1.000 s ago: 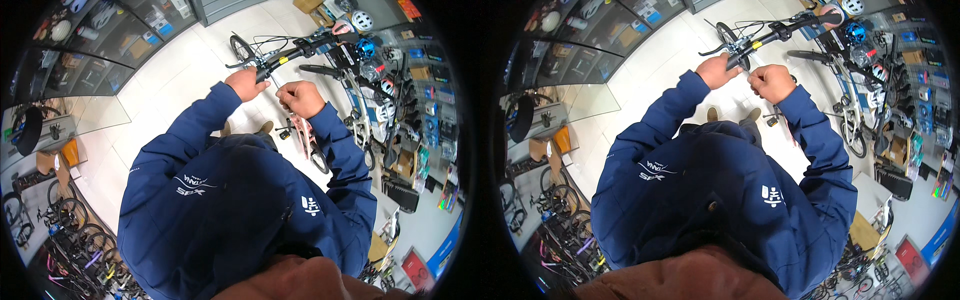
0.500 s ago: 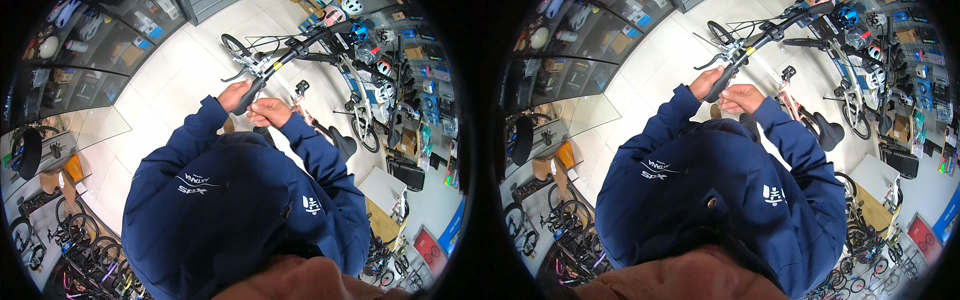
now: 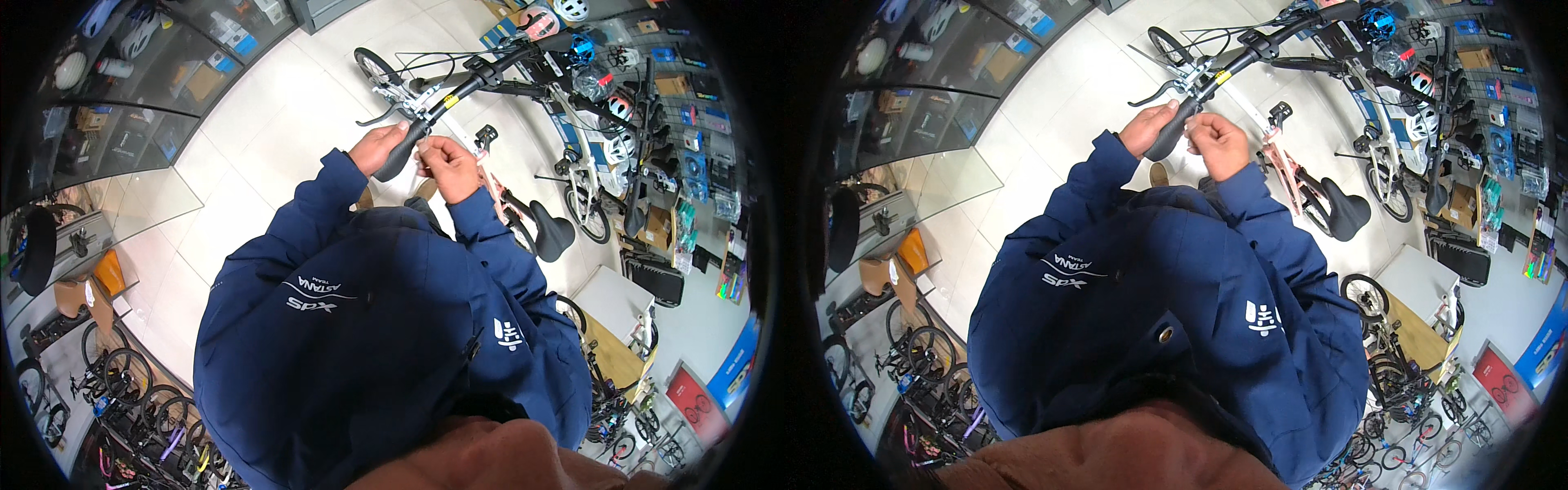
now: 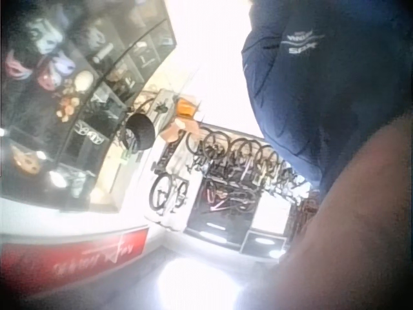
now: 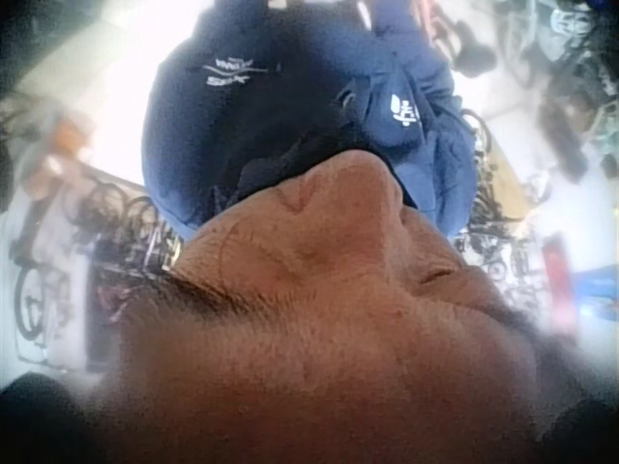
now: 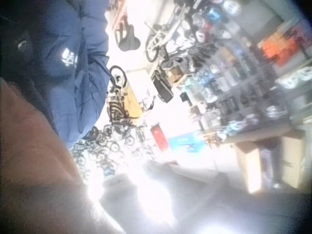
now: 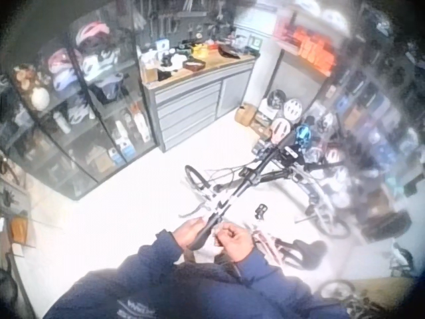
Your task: The person unplugs a charger, then walks to a pink bicycle and adjusts the handlebar position. They retrieve an Allen key from a tray and use it to loosen and tighten the handlebar stem bolts, repositioning the handlebar. The person tests the handlebar grip and leaves the bicycle in place.
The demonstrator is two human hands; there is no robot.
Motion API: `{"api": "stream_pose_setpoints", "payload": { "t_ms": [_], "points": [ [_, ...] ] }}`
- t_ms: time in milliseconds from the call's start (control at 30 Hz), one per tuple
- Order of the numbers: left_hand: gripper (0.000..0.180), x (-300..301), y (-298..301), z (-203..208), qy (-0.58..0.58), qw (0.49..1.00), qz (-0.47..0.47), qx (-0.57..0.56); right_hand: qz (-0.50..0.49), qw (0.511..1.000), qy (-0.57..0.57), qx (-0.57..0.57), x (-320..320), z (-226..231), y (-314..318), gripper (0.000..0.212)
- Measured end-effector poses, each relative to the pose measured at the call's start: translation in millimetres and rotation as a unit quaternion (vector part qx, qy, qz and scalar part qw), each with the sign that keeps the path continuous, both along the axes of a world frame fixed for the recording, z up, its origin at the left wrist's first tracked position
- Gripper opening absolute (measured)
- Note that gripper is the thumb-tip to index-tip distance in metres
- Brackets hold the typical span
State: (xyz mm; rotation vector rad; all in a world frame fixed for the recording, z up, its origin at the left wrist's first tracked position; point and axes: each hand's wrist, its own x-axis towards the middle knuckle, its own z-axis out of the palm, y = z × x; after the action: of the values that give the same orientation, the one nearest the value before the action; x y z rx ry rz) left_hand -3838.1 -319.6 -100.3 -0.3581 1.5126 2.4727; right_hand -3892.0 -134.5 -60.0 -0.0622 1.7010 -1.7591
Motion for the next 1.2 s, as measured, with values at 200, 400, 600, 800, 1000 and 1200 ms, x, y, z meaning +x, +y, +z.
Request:
{"api": "stream_pose_setpoints", "payload": {
  "t_ms": [200,400,600,800,1000,1200],
  "points": [
    [0.05,1,0,4,-0.029,0.999,-0.007,-0.034,0.192,0.752,0.596,0.207,-58,38,32,0.013],
    [0.049,2,1,2,-0.023,0.999,0.004,-0.031,0.266,0.667,0.629,0.297,-73,58,20,0.011],
    [0.05,1,0,-4,-0.023,0.999,-0.002,-0.028,0.308,0.608,0.667,0.3,-84,65,14,0.013],
    [0.05,1,2,-4,-0.011,1.0,0.015,-0.018,0.376,0.498,0.749,0.223,-112,73,-5,0.016],
    [0.049,2,4,-2,-0.014,0.999,0.029,-0.025,0.421,0.523,0.686,0.28,-111,73,-3,0.016],
    [0.049,4,0,-3,-0.025,1.0,0.009,-0.007,0.455,0.655,0.533,0.282,-105,69,-1,0.01]
  ]
}}
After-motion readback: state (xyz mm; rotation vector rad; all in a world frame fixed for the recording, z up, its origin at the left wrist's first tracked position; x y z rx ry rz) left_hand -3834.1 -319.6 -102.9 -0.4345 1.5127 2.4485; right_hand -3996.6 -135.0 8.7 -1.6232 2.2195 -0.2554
